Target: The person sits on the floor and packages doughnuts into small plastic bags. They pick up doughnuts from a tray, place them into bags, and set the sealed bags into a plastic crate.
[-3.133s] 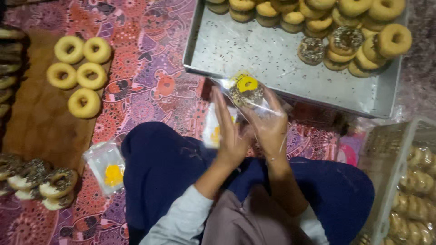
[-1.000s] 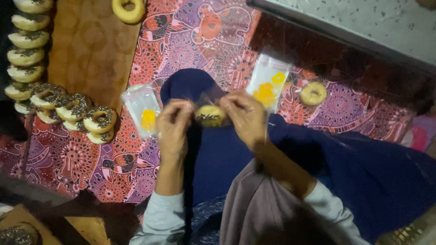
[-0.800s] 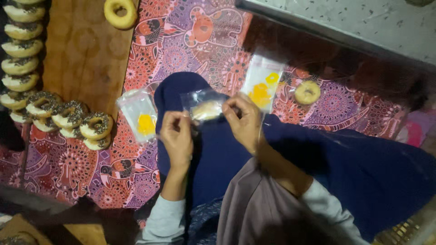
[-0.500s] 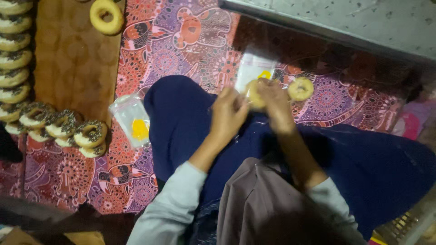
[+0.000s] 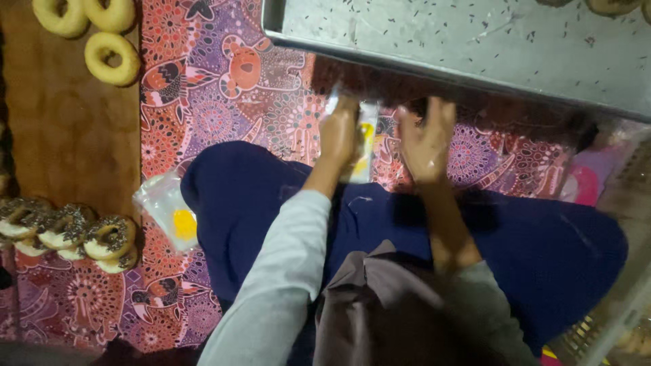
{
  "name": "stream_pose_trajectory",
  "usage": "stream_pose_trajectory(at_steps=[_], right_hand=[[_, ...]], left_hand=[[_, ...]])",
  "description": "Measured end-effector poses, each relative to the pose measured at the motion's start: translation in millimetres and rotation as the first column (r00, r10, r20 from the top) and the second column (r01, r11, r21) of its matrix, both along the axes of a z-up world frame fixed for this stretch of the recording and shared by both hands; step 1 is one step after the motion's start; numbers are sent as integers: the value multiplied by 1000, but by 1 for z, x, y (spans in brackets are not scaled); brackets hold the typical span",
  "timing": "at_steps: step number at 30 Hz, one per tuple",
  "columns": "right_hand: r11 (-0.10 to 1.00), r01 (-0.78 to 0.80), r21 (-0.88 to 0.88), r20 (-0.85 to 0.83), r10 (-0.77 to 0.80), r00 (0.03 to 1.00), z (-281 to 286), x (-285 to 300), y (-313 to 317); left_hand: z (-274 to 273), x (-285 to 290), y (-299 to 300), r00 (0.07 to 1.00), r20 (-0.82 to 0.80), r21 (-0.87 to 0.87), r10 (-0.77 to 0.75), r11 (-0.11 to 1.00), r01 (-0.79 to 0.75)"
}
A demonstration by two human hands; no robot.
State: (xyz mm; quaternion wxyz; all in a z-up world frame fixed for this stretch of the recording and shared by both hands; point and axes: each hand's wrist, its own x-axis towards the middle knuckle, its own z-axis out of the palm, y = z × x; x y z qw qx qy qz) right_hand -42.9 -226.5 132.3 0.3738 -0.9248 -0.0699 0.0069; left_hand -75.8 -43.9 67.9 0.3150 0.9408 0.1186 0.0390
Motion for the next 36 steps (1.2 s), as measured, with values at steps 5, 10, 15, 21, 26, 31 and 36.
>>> stream_pose_trajectory(at_steps=[5, 10, 15, 21, 26, 31, 36], right_hand=[[968, -78, 237, -439, 179, 881, 51, 33, 31], [857, -282, 431, -136, 371, 919, 90, 18, 22], [902, -267, 338, 47, 267, 962, 156, 1, 26], [954, -295, 58, 317, 263, 911, 168, -34, 18], [920, -348, -178, 329, 389, 860, 139, -24, 5], [832, -501, 240, 167, 473, 865, 153, -7, -6], [928, 337, 160, 34, -347, 937, 123, 122, -81]], left_hand=[[93, -18, -10, 964, 267, -90, -6, 995, 31], [141, -14, 1, 953, 89, -704, 290, 695, -145], [156, -14, -3, 918, 142, -667, 370, 721, -187], [194, -40, -33, 884, 444, -401, 150, 915, 46], [216, -41, -53, 815, 457, -796, 355, 573, 197], [194, -12, -26, 853, -87, -951, 514, -299, 83], [184, -7, -2, 832, -172, -829, 527, -534, 166]])
